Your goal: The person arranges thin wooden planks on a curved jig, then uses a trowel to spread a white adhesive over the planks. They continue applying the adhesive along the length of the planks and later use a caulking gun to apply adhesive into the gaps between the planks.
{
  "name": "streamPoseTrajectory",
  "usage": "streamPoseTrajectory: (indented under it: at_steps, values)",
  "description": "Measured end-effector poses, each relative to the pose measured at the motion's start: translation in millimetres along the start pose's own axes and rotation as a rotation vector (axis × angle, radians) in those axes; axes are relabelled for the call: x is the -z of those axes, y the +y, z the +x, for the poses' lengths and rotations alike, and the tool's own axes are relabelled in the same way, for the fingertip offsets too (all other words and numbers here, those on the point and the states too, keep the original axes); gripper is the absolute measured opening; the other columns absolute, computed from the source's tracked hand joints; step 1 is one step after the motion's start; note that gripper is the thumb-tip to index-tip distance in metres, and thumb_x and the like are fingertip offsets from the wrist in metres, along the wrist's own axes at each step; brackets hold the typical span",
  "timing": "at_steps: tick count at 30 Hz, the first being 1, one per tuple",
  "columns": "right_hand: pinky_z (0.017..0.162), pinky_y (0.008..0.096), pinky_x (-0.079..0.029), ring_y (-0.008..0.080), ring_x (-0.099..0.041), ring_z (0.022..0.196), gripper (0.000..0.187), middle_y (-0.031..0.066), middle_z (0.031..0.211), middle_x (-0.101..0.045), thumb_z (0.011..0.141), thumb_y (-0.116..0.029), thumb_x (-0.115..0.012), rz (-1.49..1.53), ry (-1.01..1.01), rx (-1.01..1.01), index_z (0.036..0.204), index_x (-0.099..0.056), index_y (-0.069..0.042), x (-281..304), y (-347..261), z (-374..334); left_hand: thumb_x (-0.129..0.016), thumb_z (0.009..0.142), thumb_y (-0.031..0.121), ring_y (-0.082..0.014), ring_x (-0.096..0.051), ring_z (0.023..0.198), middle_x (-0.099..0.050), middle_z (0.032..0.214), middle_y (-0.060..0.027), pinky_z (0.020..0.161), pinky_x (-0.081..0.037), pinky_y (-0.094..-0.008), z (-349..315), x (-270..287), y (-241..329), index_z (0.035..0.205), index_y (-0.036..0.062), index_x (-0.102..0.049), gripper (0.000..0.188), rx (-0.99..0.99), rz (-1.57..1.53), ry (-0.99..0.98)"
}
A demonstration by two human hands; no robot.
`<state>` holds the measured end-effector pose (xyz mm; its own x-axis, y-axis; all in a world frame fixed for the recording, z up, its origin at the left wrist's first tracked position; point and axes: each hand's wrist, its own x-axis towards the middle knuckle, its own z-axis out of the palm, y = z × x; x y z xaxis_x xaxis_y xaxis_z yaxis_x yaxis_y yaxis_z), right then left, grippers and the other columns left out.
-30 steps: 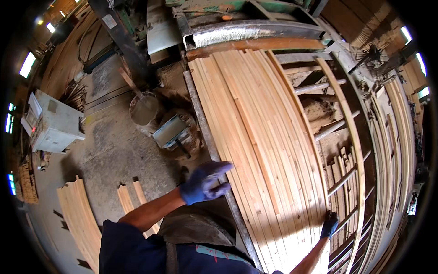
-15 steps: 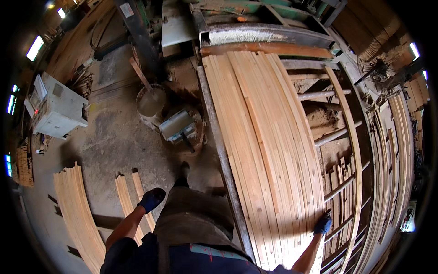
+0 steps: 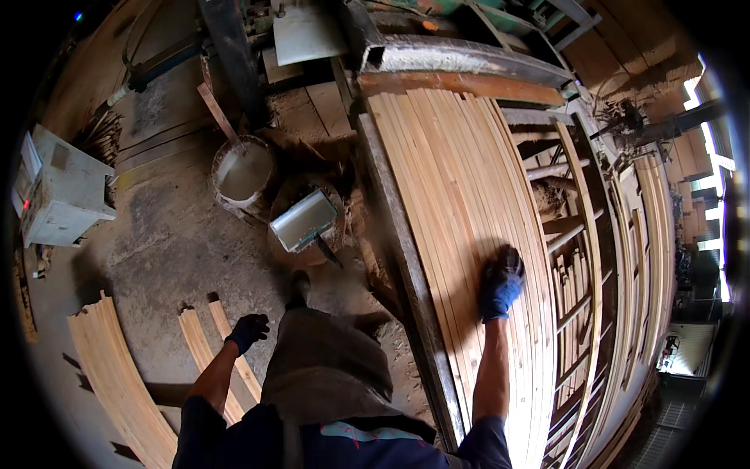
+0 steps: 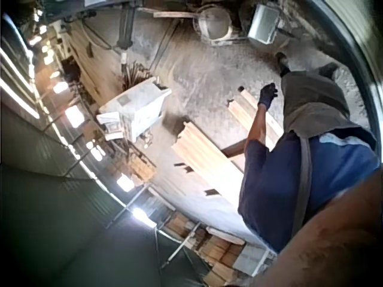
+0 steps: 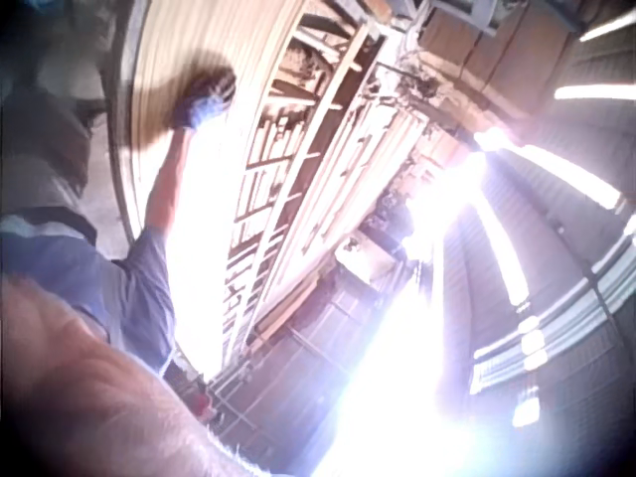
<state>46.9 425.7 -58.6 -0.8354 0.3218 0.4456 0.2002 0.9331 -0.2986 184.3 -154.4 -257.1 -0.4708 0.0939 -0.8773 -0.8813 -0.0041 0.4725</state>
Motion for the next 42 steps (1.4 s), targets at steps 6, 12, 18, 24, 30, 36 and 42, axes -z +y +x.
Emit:
streamPoseTrajectory:
  at_steps: [6,12,18,24,30,36,42]
  values:
    - [0.086,0.0456,-0.046,0.0366,-0.057,0.104,0.040,0.0197,0.114,-0.059,0.089,-0.026,-0.059,-0.247,0.051,0.279,0.121,-0.053,-0.002,-35,-31,45,-0.045,0.088,0.011,-0.0334,-0.064,0.087,-0.063,0.099,-0.0218,0.069,-0.054,-0.0425,38,94,-42,0.117,-0.0049,-0.052,0.033,-0.458,0.277,-0.146]
    - [0.090,0.0432,-0.046,0.0355,-0.057,0.105,0.034,0.0188,0.114,-0.060,0.088,-0.019,-0.059,-0.295,-0.075,0.247,0.118,-0.057,-0.002,-82,-60,76,-0.043,0.096,0.027,-0.0236,-0.067,0.076,-0.068,0.093,-0.0115,0.064,-0.052,-0.0331,-11,104,-54,0.110,0.0063,-0.059,0.030,0.014,-0.305,0.112]
    - [0.085,0.0367,-0.052,0.0292,-0.063,0.102,0.042,0.0169,0.117,-0.062,0.090,-0.027,-0.058,0.704,-0.670,0.041,0.122,-0.056,0.001,-99,-257,-64,-0.052,0.093,0.044,-0.0179,-0.065,0.073,-0.068,0.090,-0.0075,0.065,-0.049,-0.0322,-38,105,-157,0.105,0.0095,-0.060,0.038,0.282,-0.308,0.187]
    - [0.090,0.0436,-0.045,0.0379,-0.056,0.106,0.036,0.0228,0.112,-0.061,0.092,-0.031,-0.050,0.424,-0.957,0.290,0.115,-0.057,-0.004,-326,-252,-152,-0.051,0.093,0.045,-0.0193,-0.066,0.082,-0.068,0.097,-0.0074,0.074,-0.049,-0.0362,-74,134,-172,0.112,0.0107,-0.059,0.040,0.324,-0.349,0.224]
    - [0.079,0.0469,-0.047,0.0398,-0.059,0.097,0.029,0.0198,0.104,-0.064,0.095,-0.029,-0.045,0.460,-0.974,-0.006,0.109,-0.060,-0.008,-318,-270,-136,-0.038,0.093,0.055,-0.0346,-0.060,0.101,-0.059,0.120,-0.0170,0.086,-0.048,-0.0485,-88,165,-245,0.131,0.0073,-0.045,0.062,0.505,-0.359,0.270]
    - [0.065,0.0472,-0.049,0.0404,-0.062,0.079,0.020,0.0215,0.086,-0.064,0.080,-0.021,-0.059,0.507,-0.855,0.129,0.095,-0.062,-0.008,-102,-276,-66,-0.045,0.092,0.052,-0.0365,-0.061,0.097,-0.062,0.111,-0.0153,0.083,-0.047,-0.0477,-21,131,-162,0.119,0.0070,-0.053,0.053,0.430,-0.104,0.298]
    - [0.068,0.0434,-0.051,0.0398,-0.062,0.078,0.020,0.0215,0.086,-0.064,0.081,-0.014,-0.057,0.472,-0.607,0.142,0.098,-0.063,-0.005,119,-134,-38,-0.044,0.095,0.035,-0.0243,-0.056,0.085,-0.061,0.092,-0.0073,0.079,-0.046,-0.0412,138,54,-5,0.106,0.0069,-0.059,0.034,-0.069,-0.361,-0.126]
